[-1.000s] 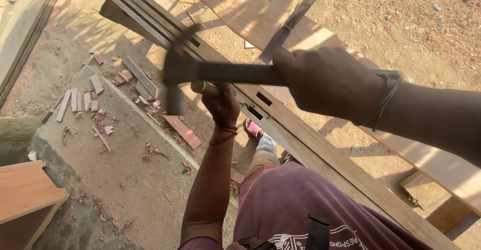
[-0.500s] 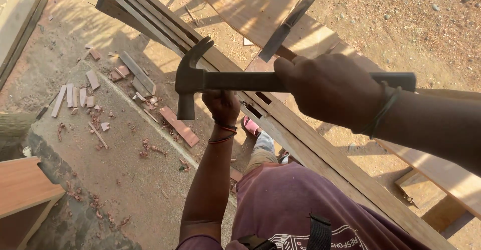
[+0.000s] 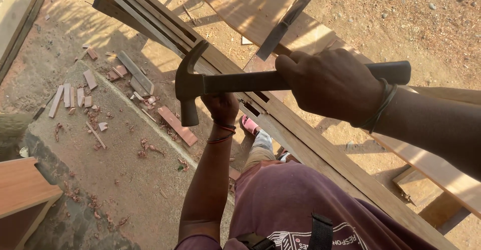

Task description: Using a chisel and a hammer to create a mortise in a wooden beam.

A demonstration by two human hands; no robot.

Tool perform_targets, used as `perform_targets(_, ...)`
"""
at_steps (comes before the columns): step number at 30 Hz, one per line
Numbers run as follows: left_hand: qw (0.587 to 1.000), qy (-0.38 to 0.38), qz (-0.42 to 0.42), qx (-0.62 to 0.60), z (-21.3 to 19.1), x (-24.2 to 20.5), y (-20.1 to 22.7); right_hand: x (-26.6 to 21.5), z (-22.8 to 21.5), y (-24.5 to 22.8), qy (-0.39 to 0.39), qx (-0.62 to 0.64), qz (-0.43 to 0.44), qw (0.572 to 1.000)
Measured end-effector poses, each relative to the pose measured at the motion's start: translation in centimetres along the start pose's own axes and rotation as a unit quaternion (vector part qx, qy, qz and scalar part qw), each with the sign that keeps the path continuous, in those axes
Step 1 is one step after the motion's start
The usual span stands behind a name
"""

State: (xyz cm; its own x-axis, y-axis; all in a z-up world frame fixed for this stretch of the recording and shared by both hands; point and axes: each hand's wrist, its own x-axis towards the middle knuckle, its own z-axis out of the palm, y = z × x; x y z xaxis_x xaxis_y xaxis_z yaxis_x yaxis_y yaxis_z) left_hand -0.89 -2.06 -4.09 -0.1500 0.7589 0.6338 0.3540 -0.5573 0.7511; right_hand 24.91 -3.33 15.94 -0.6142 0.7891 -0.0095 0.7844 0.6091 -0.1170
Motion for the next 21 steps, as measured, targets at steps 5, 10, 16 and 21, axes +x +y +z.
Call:
perform_targets(5, 0.995, 0.029, -0.079, -0.053, 0.7, -0.1, 0.3, 0.4, -0.3, -0.6, 0.047, 0.1, 0.009, 0.994)
perform_targets(10, 0.976, 0.03, -0.194, -0.099, 0.0, -0.2, 0.2, 0.1, 0.1, -0.3, -0.025, 0.07, 0.051, 0.996)
perform_targets(16, 0.983, 0.016, -0.15, -0.101, -0.6, 0.1, 2.3, -1.0, 1.2, -0.4, -0.065, 0.145, 0.09, 0.983)
perform_targets(21, 0.984, 0.066, -0.139, -0.089, 0.0, 0.0, 1.8, -1.2, 1.1, -1.2, -0.006, 0.113, 0.064, 0.992)
